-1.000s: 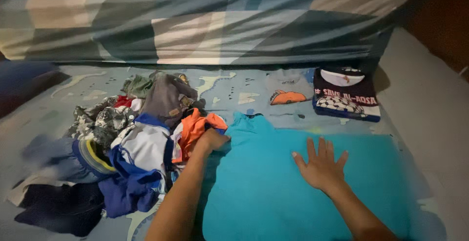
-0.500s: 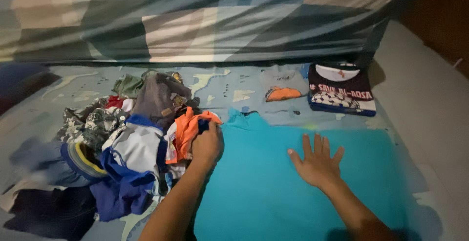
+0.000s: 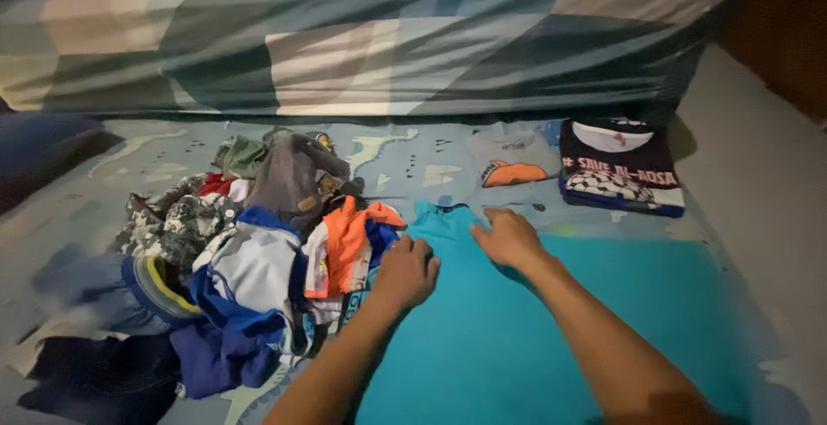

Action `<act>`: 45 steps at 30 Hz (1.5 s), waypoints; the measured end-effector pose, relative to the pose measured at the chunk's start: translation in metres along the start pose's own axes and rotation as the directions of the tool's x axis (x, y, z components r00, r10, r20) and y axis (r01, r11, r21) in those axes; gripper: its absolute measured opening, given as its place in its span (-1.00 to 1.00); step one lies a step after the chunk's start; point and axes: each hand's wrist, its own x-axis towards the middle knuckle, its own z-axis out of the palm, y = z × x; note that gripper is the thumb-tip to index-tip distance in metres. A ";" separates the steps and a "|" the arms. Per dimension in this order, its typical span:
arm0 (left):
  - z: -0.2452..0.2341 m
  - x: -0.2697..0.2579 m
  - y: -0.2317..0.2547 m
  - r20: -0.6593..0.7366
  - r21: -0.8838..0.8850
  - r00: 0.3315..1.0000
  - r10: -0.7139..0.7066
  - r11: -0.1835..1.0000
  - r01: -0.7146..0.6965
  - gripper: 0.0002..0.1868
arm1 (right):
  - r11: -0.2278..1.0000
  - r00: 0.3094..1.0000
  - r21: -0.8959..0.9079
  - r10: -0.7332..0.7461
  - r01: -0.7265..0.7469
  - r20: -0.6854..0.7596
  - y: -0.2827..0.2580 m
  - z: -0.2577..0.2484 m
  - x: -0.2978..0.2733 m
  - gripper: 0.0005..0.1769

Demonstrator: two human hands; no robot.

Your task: The person folds a teal short-sleeved shirt on a bed, smoothing and aligning the fabric before folding it into a compact rectangle. They then pick up a gray shirt from a pile of clothes and begin to unfold it.

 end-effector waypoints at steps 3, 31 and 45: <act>0.001 -0.001 0.006 -0.040 0.021 0.999 0.009 1.000 -0.008 -0.69 | 0.968 0.978 0.142 0.209 -0.208 0.011 -0.021 0.015 0.028 -0.28; 0.012 -0.018 0.014 -0.086 0.105 0.982 -0.169 0.978 0.178 -0.55 | 0.971 0.965 -0.125 0.221 -0.204 0.141 -0.070 0.052 0.098 -0.34; 0.014 -0.019 0.016 -0.074 0.120 0.980 -0.186 0.974 0.194 -0.56 | 0.751 0.926 0.543 0.301 -0.377 0.228 -0.017 0.084 0.175 -0.38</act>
